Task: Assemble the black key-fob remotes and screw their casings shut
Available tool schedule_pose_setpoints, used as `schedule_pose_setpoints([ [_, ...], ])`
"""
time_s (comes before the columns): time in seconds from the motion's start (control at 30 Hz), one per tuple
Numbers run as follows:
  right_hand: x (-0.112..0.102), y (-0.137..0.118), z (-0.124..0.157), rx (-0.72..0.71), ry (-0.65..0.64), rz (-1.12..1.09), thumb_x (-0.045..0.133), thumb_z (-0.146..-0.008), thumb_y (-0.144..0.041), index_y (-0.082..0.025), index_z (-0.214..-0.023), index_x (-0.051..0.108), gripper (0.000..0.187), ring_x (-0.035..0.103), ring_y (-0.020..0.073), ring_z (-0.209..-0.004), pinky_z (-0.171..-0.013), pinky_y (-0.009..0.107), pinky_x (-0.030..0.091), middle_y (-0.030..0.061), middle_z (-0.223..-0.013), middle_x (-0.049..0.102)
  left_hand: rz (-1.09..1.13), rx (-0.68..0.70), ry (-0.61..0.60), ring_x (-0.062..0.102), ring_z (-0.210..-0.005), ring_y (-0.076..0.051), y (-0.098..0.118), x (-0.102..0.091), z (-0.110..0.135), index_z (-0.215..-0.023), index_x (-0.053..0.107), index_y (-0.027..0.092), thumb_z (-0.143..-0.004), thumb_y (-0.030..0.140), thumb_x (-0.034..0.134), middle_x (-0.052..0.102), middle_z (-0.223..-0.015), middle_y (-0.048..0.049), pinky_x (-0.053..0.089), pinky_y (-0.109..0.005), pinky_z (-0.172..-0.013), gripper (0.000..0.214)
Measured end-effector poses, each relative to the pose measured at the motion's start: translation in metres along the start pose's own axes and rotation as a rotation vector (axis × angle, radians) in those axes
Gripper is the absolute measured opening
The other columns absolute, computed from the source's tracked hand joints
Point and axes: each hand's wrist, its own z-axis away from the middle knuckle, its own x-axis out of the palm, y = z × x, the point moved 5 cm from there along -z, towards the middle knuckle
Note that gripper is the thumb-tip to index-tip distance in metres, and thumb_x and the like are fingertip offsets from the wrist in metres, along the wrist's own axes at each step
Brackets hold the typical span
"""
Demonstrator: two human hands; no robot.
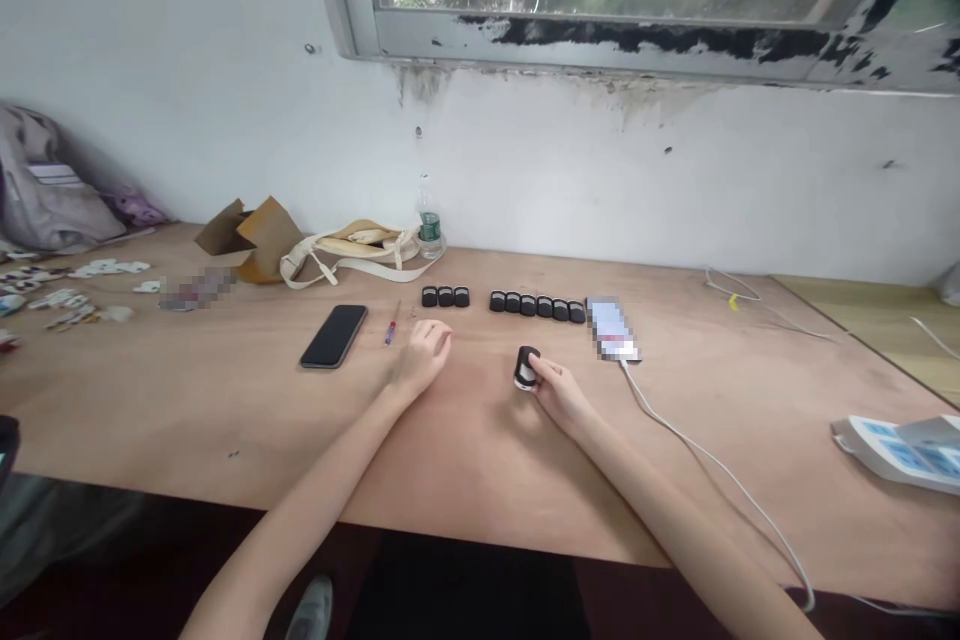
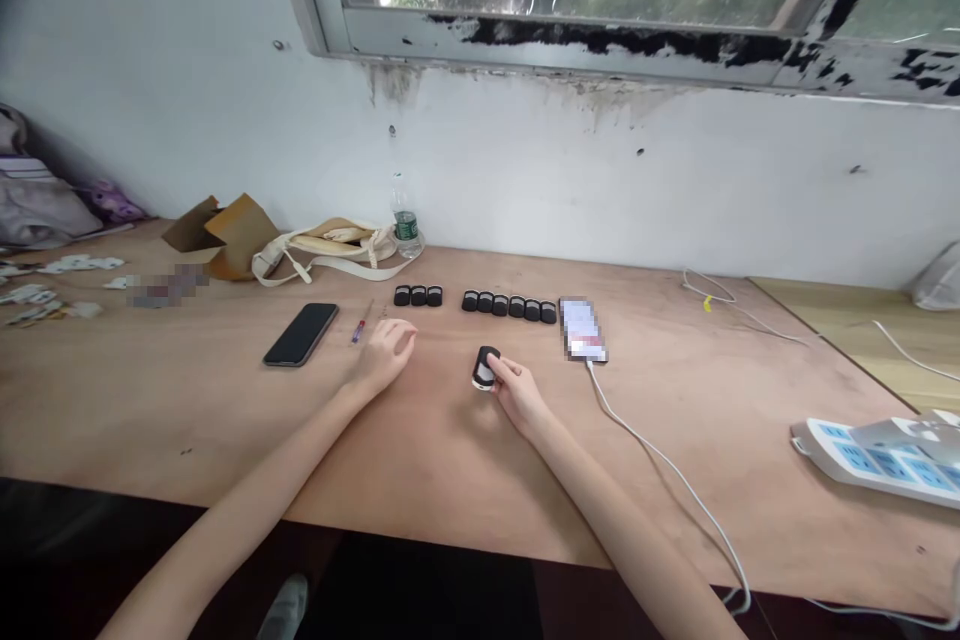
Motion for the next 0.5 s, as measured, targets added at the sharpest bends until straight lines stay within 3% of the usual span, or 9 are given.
schedule_pose_setpoints([
  [0.1,0.002,0.001,0.002,0.071,-0.002,-0.115,0.070,-0.073,-0.047,-0.018,-0.075,0.060,0.030,0.056,0.0139,-0.061,-0.054,0.026,0.044,0.0025,-0.072,0.060,0.060,0.072,-0.081,0.056,-0.094,-0.020,0.015,0.007,0.003,-0.091,0.059,0.019,-0.089,0.014,0.048,0.061,-0.095,-0.0053,0.047,-0.033,-0.086,0.012],
  [0.27,0.004,0.003,0.005,0.121,-0.023,-0.038,0.068,-0.075,-0.049,-0.021,-0.086,0.054,0.032,0.052,0.0097,-0.050,-0.040,0.020,0.034,0.0003,-0.073,0.059,0.128,0.092,-0.126,0.056,-0.095,-0.019,0.022,0.010,0.005,-0.090,0.059,0.020,-0.089,0.014,0.047,0.061,-0.096,-0.0049,0.047,-0.033,-0.087,0.013],
  [0.5,0.005,0.007,0.000,0.004,-0.065,-0.005,0.072,-0.071,-0.043,-0.020,-0.085,0.052,0.034,0.051,0.0082,-0.056,-0.049,0.022,0.036,-0.0005,-0.081,0.057,0.160,0.044,-0.142,0.056,-0.097,-0.019,0.014,0.014,0.006,-0.092,0.059,0.020,-0.087,0.015,0.050,0.061,-0.097,-0.0043,0.047,-0.033,-0.088,0.012],
])
